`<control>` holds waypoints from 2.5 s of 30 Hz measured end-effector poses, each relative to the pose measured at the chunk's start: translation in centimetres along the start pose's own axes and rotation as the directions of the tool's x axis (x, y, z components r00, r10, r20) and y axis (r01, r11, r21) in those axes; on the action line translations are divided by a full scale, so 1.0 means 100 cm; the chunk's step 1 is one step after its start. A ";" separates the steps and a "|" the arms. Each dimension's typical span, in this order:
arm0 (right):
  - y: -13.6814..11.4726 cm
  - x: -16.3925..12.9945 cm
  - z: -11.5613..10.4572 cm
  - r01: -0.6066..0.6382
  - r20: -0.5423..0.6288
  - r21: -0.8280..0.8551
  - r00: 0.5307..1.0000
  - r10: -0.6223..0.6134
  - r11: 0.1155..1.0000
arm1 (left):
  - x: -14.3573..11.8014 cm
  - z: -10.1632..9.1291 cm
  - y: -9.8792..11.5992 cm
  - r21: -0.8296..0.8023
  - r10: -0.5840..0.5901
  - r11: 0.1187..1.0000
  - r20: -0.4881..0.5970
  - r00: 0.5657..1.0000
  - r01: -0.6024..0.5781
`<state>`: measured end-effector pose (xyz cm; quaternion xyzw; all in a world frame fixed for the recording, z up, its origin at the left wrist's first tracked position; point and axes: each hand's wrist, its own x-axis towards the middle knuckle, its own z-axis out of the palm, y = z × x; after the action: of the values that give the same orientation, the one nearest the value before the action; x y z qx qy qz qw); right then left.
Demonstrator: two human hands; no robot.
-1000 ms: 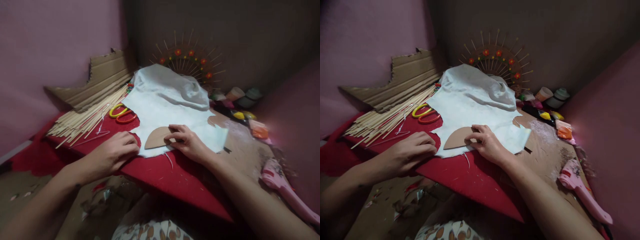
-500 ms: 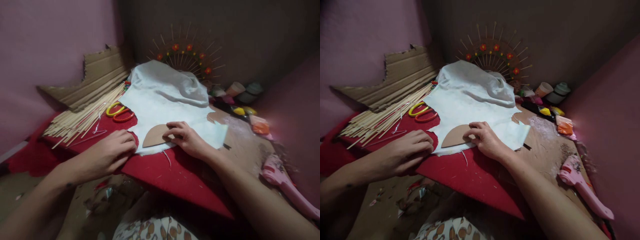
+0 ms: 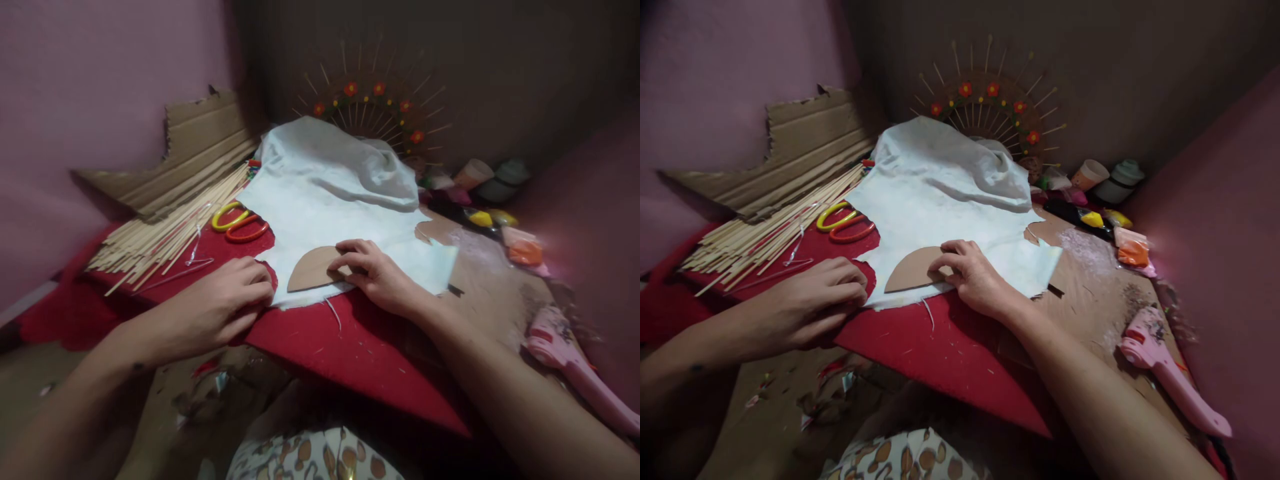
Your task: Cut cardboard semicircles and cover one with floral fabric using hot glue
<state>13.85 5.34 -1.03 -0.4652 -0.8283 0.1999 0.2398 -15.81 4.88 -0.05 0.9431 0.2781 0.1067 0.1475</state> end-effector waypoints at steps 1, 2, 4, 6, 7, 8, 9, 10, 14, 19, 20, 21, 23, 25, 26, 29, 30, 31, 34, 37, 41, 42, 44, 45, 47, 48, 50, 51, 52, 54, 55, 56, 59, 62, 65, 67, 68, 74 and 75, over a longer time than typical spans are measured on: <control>0.000 0.000 0.000 -0.003 0.005 0.001 1.000 0.003 1.000 | 0.000 0.000 0.000 -0.001 -0.002 1.000 -0.001 1.000 0.002; 0.000 0.000 -0.001 -0.003 0.006 0.003 1.000 0.003 1.000 | 0.000 0.000 0.000 -0.002 -0.004 1.000 -0.002 1.000 0.004; 0.001 -0.001 -0.001 0.003 0.000 0.001 1.000 -0.003 1.000 | 0.000 0.001 0.000 -0.007 -0.006 1.000 -0.005 1.000 0.006; 0.002 -0.001 -0.001 0.018 -0.015 -0.013 1.000 -0.018 1.000 | -0.001 0.001 0.000 -0.012 -0.013 1.000 -0.004 1.000 0.013; 0.003 -0.001 0.000 0.025 -0.023 -0.022 0.999 -0.025 0.999 | -0.002 0.001 0.000 -0.015 -0.017 1.000 -0.003 1.000 0.017; 0.004 -0.001 0.000 0.030 -0.029 -0.028 0.999 -0.031 0.999 | -0.002 0.000 0.000 -0.020 -0.020 1.000 0.000 1.000 0.020; 0.004 -0.001 0.000 0.032 -0.030 -0.030 0.999 -0.033 0.999 | -0.003 -0.002 0.000 -0.026 -0.023 0.999 0.008 1.000 0.024; 0.005 -0.002 0.000 0.032 -0.032 -0.025 0.999 -0.033 0.999 | -0.003 -0.004 0.001 -0.033 -0.027 0.999 0.020 0.999 0.028; 0.006 -0.002 0.000 0.025 -0.029 0.013 0.999 -0.025 1.000 | 0.003 -0.011 0.007 -0.083 -0.047 0.995 0.023 0.999 0.048; 0.006 -0.002 -0.001 0.010 -0.010 0.027 1.000 -0.009 1.000 | 0.026 0.000 0.012 -0.050 -0.088 0.996 -0.236 0.968 0.078; 0.006 -0.001 0.000 0.009 -0.012 0.030 1.000 -0.009 1.000 | 0.031 0.003 0.011 -0.041 -0.083 0.996 -0.239 0.967 0.075; 0.006 -0.001 0.000 0.011 -0.016 0.032 1.000 -0.011 0.999 | 0.035 0.007 0.010 -0.033 -0.076 0.997 -0.222 0.972 0.071; 0.008 -0.001 -0.001 0.016 -0.020 0.041 1.000 -0.015 0.999 | 0.041 0.013 0.008 -0.015 -0.068 0.998 -0.183 0.981 0.066; 0.009 0.000 -0.002 0.009 -0.011 0.049 1.000 -0.008 0.999 | 0.045 0.018 0.006 0.008 -0.074 0.997 -0.148 0.986 0.076; 0.010 0.000 -0.003 0.000 -0.002 0.053 1.000 0.000 0.999 | 0.047 0.019 0.005 0.020 -0.080 0.996 -0.125 0.989 0.083; 0.011 0.003 -0.008 -0.031 0.026 0.080 0.999 0.030 0.996 | 0.048 0.023 0.003 0.053 -0.085 0.995 -0.061 0.995 0.088; 0.011 0.003 -0.010 -0.041 0.036 0.098 0.999 0.037 0.994 | 0.048 0.024 0.003 0.062 -0.084 0.994 -0.054 0.995 0.088; 0.012 0.004 -0.011 -0.048 0.044 0.120 0.998 0.043 0.992 | 0.048 0.025 0.003 0.068 -0.084 0.994 -0.054 0.995 0.087; 0.011 0.005 -0.013 -0.063 0.049 0.160 0.997 0.056 0.985 | 0.047 0.026 0.004 0.078 -0.089 0.993 -0.059 0.994 0.094; 0.011 0.005 -0.011 -0.061 0.029 0.154 0.998 0.057 0.986 | 0.046 0.027 0.004 0.077 -0.097 0.992 -0.053 0.994 0.101; 0.012 0.005 -0.009 -0.042 0.017 0.143 0.999 0.040 0.989 | 0.046 0.027 0.003 0.056 -0.112 0.992 -0.050 0.992 0.115; 0.012 0.005 -0.009 -0.039 0.014 0.140 0.999 0.037 0.989 | 0.046 0.027 0.003 0.044 -0.119 0.992 -0.049 0.992 0.121; 0.013 0.005 -0.009 -0.036 0.007 0.136 0.999 0.035 0.990 | 0.046 0.025 0.003 0.007 -0.136 0.991 -0.046 0.990 0.137; 0.012 0.005 -0.009 -0.037 0.008 0.136 0.999 0.036 0.990 | 0.046 0.024 0.003 -0.017 -0.143 0.990 -0.049 0.988 0.143; 0.012 0.005 -0.009 -0.044 0.015 0.140 0.999 0.042 0.989 | 0.044 0.020 0.004 -0.067 -0.153 0.986 -0.060 0.986 0.149; 0.012 0.004 -0.009 -0.048 0.019 0.143 0.999 0.046 0.989 | 0.042 0.017 0.004 -0.089 -0.157 0.985 -0.073 0.985 0.150; 0.012 0.004 -0.009 -0.053 0.028 0.147 0.998 0.049 0.988 | 0.038 0.014 0.004 -0.115 -0.177 0.980 -0.120 0.977 0.163; 0.012 0.003 -0.009 -0.054 0.030 0.147 0.998 0.050 0.988 | 0.036 0.012 0.004 -0.124 -0.197 0.976 -0.144 0.970 0.180; 0.012 0.003 -0.009 -0.054 0.032 0.146 0.998 0.050 0.988 | 0.034 0.012 0.003 -0.132 -0.221 0.971 -0.164 0.961 0.201; 0.013 0.003 -0.010 -0.056 0.038 0.143 0.998 0.052 0.988 | 0.030 0.012 0.001 -0.133 -0.251 0.964 -0.173 0.952 0.230; 0.013 0.003 -0.010 -0.059 0.040 0.141 0.998 0.054 0.988 | 0.029 0.013 0.000 -0.124 -0.253 0.964 -0.166 0.953 0.234; 0.012 0.003 -0.010 -0.061 0.043 0.139 0.998 0.056 0.988 | 0.028 0.014 0.000 -0.110 -0.248 0.966 -0.159 0.956 0.232; 0.012 0.003 -0.009 -0.057 0.045 0.137 0.998 0.051 0.989 | 0.029 0.017 0.003 -0.043 -0.215 0.977 -0.172 0.961 0.210; 0.012 0.004 -0.006 -0.036 0.023 0.136 0.999 0.033 0.990 | 0.037 0.019 0.018 0.047 -0.135 0.988 -0.228 0.964 0.149; 0.012 0.005 -0.007 -0.024 0.020 0.162 1.000 0.021 0.987 | 0.051 0.027 0.035 0.080 -0.011 0.996 -0.212 0.977 0.029; 0.014 0.005 -0.019 -0.064 0.054 0.211 0.997 0.053 0.975 | 0.061 0.035 0.040 0.124 0.054 0.992 -0.181 0.982 -0.031; 0.016 0.004 -0.028 -0.101 0.055 0.220 0.994 0.091 0.970 | 0.065 0.039 0.041 0.170 0.077 0.984 -0.176 0.981 -0.047; 0.042 -0.023 -0.098 -0.565 -0.403 -0.208 0.793 0.456 0.799 | 0.077 0.047 0.033 0.351 0.180 0.931 -0.194 0.964 -0.103; 0.047 -0.028 -0.103 -0.634 -0.394 -0.230 0.755 0.525 0.738 | 0.077 0.047 0.033 0.362 0.188 0.926 -0.205 0.960 -0.104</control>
<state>24.28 6.34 4.11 -0.7620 -0.6140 0.0409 0.2017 -6.55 5.50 -2.42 0.9530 0.2366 0.1780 -0.0639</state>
